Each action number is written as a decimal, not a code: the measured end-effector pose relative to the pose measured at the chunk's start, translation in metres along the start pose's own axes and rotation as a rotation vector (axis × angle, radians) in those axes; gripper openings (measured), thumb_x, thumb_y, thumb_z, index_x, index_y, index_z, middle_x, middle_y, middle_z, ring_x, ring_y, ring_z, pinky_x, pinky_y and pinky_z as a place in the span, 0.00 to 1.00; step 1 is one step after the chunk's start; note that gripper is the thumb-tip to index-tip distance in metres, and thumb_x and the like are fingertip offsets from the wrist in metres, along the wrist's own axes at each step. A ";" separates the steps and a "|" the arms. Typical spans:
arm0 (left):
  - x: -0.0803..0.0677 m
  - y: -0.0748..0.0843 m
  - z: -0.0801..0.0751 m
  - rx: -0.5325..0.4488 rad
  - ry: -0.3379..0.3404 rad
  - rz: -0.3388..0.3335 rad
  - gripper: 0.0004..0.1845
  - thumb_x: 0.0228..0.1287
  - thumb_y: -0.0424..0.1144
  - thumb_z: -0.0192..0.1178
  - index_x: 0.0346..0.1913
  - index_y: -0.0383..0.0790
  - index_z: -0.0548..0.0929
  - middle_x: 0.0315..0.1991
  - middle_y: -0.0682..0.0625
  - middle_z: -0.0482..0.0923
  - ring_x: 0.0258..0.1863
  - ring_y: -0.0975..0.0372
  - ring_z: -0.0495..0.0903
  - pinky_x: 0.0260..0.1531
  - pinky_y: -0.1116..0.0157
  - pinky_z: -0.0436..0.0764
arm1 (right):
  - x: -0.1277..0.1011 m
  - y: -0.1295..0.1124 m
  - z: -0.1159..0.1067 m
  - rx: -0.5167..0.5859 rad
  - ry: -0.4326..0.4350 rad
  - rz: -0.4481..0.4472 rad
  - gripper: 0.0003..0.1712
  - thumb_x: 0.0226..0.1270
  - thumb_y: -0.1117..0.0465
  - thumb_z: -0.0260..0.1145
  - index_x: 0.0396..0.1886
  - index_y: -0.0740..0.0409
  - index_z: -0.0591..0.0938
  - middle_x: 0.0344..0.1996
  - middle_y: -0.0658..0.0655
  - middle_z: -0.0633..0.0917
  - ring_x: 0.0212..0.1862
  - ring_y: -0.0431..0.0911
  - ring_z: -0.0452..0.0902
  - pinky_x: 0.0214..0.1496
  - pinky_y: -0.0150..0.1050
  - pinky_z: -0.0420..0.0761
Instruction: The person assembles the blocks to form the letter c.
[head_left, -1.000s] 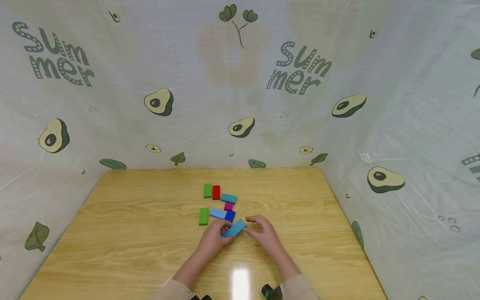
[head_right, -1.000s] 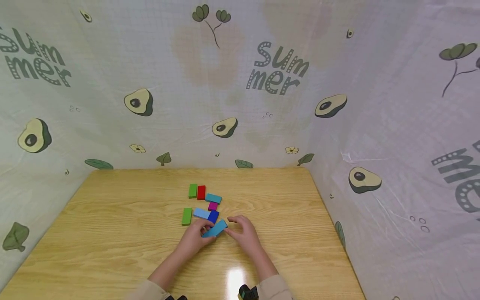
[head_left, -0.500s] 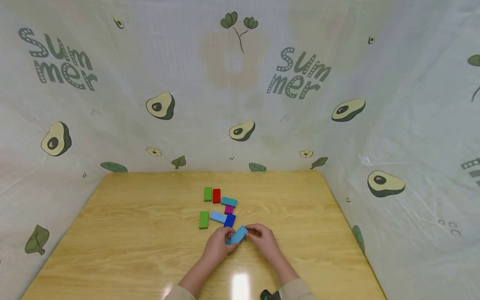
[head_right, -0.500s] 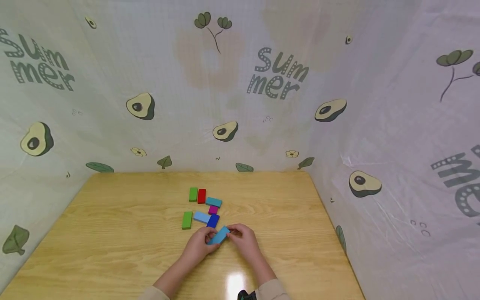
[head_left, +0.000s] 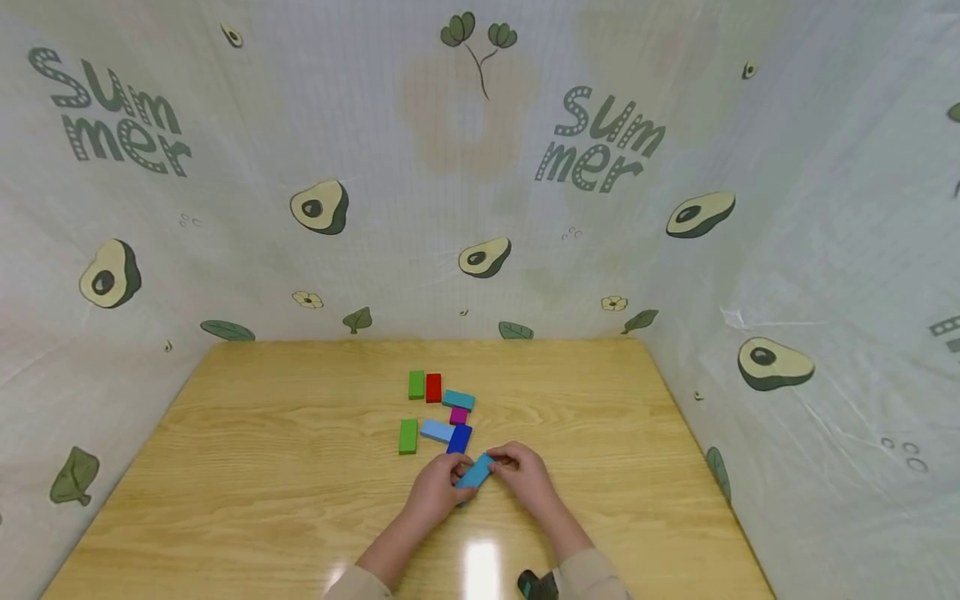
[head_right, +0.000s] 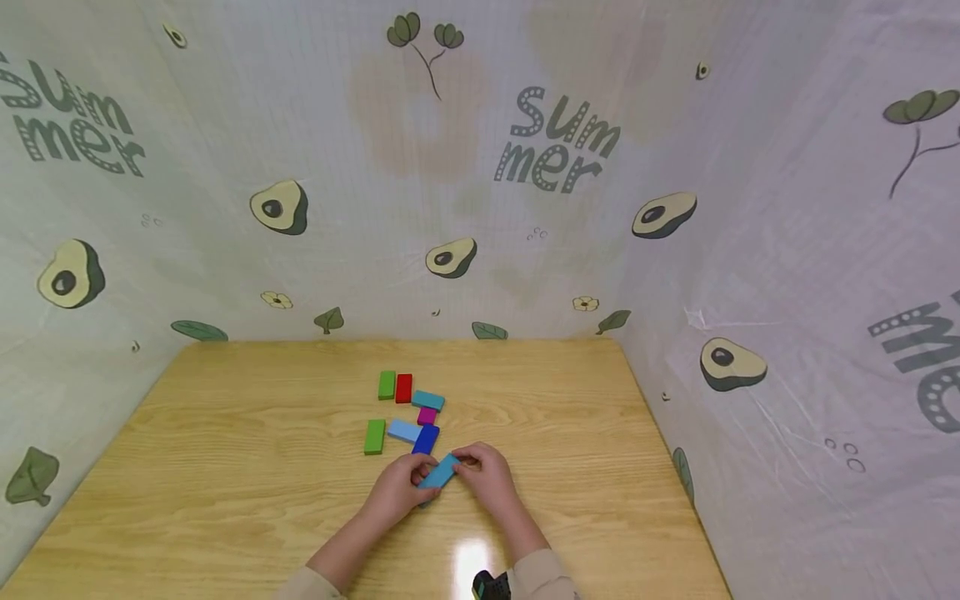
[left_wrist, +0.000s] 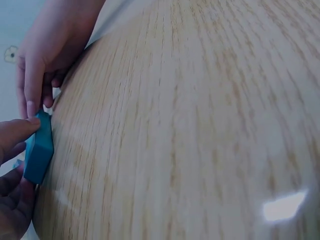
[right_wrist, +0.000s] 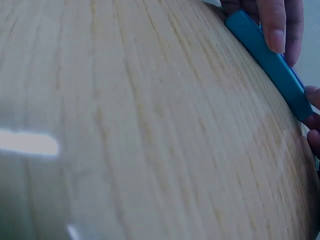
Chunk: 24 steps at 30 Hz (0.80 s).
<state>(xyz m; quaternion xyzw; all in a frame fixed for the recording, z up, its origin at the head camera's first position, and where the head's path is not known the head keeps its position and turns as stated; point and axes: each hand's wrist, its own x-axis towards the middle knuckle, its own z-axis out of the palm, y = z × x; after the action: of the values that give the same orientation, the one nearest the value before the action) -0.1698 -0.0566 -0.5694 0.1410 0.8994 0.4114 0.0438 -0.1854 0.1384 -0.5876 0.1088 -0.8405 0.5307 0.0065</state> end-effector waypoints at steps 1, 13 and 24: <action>0.000 0.000 -0.001 -0.007 -0.001 0.003 0.20 0.50 0.37 0.76 0.47 0.36 0.83 0.31 0.55 0.72 0.29 0.65 0.71 0.30 0.68 0.74 | 0.000 0.000 0.000 -0.006 -0.003 -0.012 0.10 0.62 0.64 0.71 0.43 0.58 0.87 0.37 0.51 0.84 0.39 0.42 0.79 0.42 0.33 0.80; 0.001 -0.003 -0.009 -0.031 -0.083 0.024 0.21 0.53 0.36 0.74 0.50 0.37 0.82 0.32 0.55 0.73 0.30 0.65 0.72 0.31 0.68 0.75 | 0.004 -0.001 -0.004 -0.092 -0.049 -0.003 0.11 0.62 0.60 0.72 0.44 0.52 0.88 0.35 0.46 0.83 0.39 0.41 0.75 0.42 0.36 0.77; 0.004 -0.010 -0.021 0.016 -0.199 0.076 0.24 0.55 0.39 0.73 0.55 0.39 0.81 0.37 0.58 0.75 0.36 0.65 0.72 0.37 0.66 0.77 | 0.014 -0.013 -0.003 -0.095 -0.067 0.119 0.09 0.60 0.62 0.73 0.41 0.52 0.89 0.34 0.47 0.83 0.41 0.44 0.75 0.44 0.42 0.76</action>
<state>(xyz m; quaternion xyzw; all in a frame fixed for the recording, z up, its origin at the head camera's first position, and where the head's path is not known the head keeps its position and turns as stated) -0.1799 -0.0774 -0.5632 0.2154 0.8879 0.3895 0.1162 -0.1966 0.1334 -0.5728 0.0760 -0.8694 0.4858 -0.0479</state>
